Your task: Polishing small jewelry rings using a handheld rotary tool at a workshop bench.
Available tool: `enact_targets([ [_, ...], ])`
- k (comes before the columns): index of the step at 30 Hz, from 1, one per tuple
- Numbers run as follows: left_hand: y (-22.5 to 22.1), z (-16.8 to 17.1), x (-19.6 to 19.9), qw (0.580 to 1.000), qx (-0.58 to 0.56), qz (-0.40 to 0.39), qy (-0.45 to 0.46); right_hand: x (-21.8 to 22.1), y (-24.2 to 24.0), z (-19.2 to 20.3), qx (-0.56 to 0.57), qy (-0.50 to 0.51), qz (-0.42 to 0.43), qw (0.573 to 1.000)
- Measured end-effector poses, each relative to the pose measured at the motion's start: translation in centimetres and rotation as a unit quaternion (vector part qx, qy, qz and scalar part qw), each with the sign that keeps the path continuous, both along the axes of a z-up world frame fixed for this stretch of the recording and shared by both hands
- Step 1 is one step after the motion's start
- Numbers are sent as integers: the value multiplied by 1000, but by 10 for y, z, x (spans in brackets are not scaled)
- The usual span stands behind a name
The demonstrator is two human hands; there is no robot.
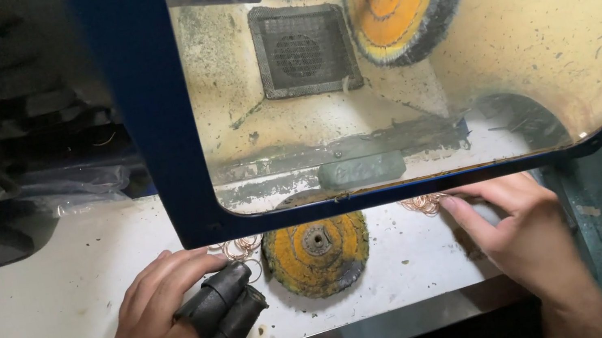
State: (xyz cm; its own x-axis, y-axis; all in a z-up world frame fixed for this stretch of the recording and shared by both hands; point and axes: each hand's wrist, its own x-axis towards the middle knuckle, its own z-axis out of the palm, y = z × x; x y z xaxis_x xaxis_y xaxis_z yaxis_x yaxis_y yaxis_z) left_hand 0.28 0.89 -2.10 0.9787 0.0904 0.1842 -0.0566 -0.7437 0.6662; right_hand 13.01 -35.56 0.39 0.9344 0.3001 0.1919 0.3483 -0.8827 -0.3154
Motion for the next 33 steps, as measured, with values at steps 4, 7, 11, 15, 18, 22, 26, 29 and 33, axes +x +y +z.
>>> enact_targets([
  [4,0,0,0,999,10,-15,-36,1,-12,-9,-28,-30,-50,998],
  [7,1,-2,1,999,15,-16,-43,1,-14,-12,-48,-33,-100,993],
  [11,1,-1,-1,999,20,-16,-48,-2,2,-10,-38,-83,-61,994],
  [15,2,3,-1,999,6,-25,-34,2,30,7,-29,-83,28,996],
  [18,2,4,0,998,-2,-28,-48,3,34,13,-31,-72,53,995],
  [22,2,6,-1,997,-9,-38,-60,2,9,0,-89,-56,-2,994],
  [26,2,2,-1,999,-2,-37,-30,2,-12,-9,-101,-28,-38,994],
  [29,3,4,0,999,-10,-32,-22,-10,-1,7,-80,-137,29,987],
  [33,1,8,1,998,-11,-39,-41,-29,45,43,123,-22,94,988],
])
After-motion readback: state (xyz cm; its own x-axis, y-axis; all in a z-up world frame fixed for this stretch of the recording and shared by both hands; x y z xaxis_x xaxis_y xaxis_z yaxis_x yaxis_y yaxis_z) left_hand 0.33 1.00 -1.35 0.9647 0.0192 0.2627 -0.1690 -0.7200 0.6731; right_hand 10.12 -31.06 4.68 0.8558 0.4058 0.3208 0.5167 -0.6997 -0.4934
